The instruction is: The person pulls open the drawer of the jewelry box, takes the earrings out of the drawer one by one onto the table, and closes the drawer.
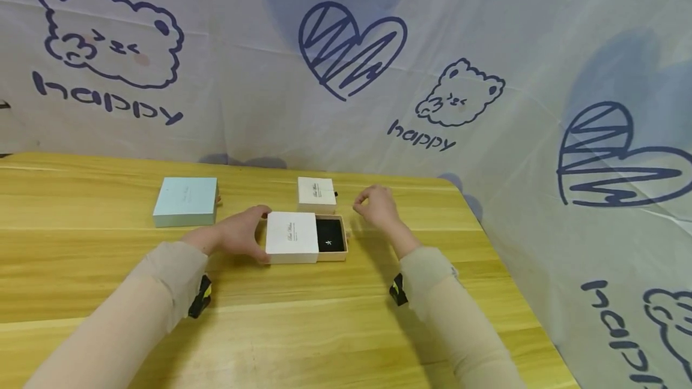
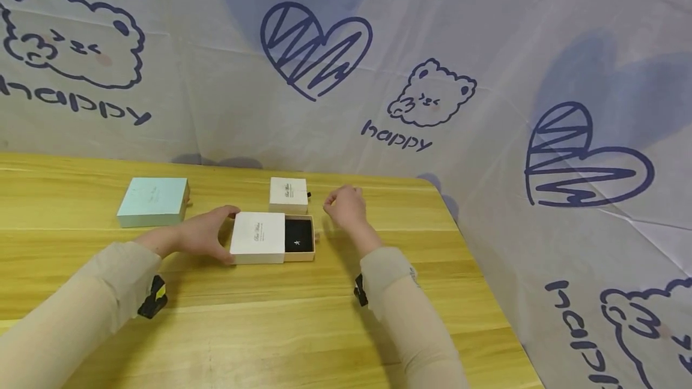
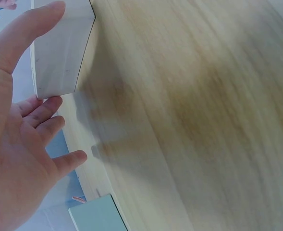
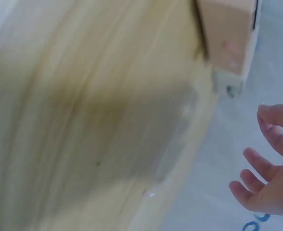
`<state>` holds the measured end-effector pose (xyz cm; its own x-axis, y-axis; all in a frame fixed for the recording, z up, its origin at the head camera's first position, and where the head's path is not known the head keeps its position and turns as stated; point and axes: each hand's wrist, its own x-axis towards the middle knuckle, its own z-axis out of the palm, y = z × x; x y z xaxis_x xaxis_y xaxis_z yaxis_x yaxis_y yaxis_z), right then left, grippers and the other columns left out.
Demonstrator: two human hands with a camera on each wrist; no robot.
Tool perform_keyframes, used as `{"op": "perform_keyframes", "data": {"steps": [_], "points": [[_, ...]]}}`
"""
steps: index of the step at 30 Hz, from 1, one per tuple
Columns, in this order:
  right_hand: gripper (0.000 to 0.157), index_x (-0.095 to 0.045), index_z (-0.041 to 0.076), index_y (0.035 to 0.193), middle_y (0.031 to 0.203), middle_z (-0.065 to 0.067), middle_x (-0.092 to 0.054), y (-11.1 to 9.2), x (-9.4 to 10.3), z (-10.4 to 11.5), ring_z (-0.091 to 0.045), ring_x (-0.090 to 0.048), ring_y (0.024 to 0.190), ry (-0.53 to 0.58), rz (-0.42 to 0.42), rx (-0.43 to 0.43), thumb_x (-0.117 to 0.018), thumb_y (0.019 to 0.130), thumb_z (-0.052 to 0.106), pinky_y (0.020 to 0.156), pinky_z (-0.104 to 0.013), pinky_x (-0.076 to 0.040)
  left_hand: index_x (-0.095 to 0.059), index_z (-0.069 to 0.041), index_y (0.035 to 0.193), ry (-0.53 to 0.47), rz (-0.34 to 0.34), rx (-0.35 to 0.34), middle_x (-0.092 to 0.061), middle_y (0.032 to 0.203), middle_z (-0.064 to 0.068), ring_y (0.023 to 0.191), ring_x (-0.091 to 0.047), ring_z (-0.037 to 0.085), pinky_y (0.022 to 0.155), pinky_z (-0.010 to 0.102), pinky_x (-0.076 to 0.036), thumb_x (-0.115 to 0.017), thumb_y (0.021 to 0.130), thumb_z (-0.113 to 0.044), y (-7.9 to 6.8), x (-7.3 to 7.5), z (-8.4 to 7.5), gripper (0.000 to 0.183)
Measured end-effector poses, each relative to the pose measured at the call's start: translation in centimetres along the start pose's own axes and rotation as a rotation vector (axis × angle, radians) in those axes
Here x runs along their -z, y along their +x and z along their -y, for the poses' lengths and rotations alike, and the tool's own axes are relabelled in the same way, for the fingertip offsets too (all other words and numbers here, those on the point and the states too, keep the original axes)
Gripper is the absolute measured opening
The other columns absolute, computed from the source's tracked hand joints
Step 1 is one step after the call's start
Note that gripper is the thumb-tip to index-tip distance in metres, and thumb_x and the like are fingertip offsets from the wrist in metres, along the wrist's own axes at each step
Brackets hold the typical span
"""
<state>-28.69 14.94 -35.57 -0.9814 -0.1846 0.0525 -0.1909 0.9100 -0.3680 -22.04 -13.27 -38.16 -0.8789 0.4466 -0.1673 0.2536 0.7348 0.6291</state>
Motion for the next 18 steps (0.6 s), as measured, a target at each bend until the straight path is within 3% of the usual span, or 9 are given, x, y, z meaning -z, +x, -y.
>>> {"op": "perform_keyframes", "data": {"steps": [4, 8, 13, 18], "points": [[0.025, -0.066, 0.004, 0.071, 0.113, -0.014, -0.062, 0.5, -0.5, -1.2, -0.034, -0.046, 0.121, -0.039, 0.007, -0.041, -0.056, 0.092, 0.013, 0.113, -0.046, -0.028, -0.021, 0.01, 0.141, -0.015, 0.002, 0.009, -0.034, 0.142, 0.031, 0.13, -0.036, 0.044, 0.109, 0.053, -0.031, -0.081, 0.068, -0.028, 0.0, 0.0, 0.1, 0.102], [0.036, -0.052, 0.009, 0.058, 0.109, -0.014, -0.063, 0.8, -0.9, -2.6, -0.036, -0.043, 0.126, -0.079, 0.023, -0.074, -0.05, 0.094, 0.011, 0.111, -0.049, -0.029, -0.021, 0.009, 0.141, -0.024, 0.006, 0.018, -0.033, 0.142, 0.03, 0.131, -0.036, 0.043, 0.109, 0.053, -0.031, -0.081, 0.068, -0.028, -0.1, -0.2, 0.0, 0.101], [0.038, -0.042, 0.012, 0.054, 0.112, -0.017, -0.058, 1.0, -1.4, -3.2, -0.041, -0.036, 0.128, -0.104, 0.035, -0.129, -0.049, 0.092, 0.01, 0.092, -0.05, -0.037, -0.022, 0.008, 0.141, -0.018, 0.006, 0.027, -0.034, 0.143, 0.029, 0.131, -0.036, 0.042, 0.109, 0.053, -0.031, -0.081, 0.068, -0.028, -0.2, -0.1, 0.0, 0.101], [0.036, -0.042, 0.013, 0.054, 0.114, -0.019, -0.057, 1.3, -1.9, -3.2, -0.04, -0.039, 0.121, -0.15, 0.052, -0.147, -0.049, 0.09, 0.009, 0.091, -0.048, -0.037, -0.021, 0.008, 0.142, -0.024, 0.01, 0.033, -0.033, 0.143, 0.028, 0.132, -0.036, 0.041, 0.109, 0.053, -0.032, -0.081, 0.069, -0.029, -0.2, 0.1, -0.1, 0.101]]}}
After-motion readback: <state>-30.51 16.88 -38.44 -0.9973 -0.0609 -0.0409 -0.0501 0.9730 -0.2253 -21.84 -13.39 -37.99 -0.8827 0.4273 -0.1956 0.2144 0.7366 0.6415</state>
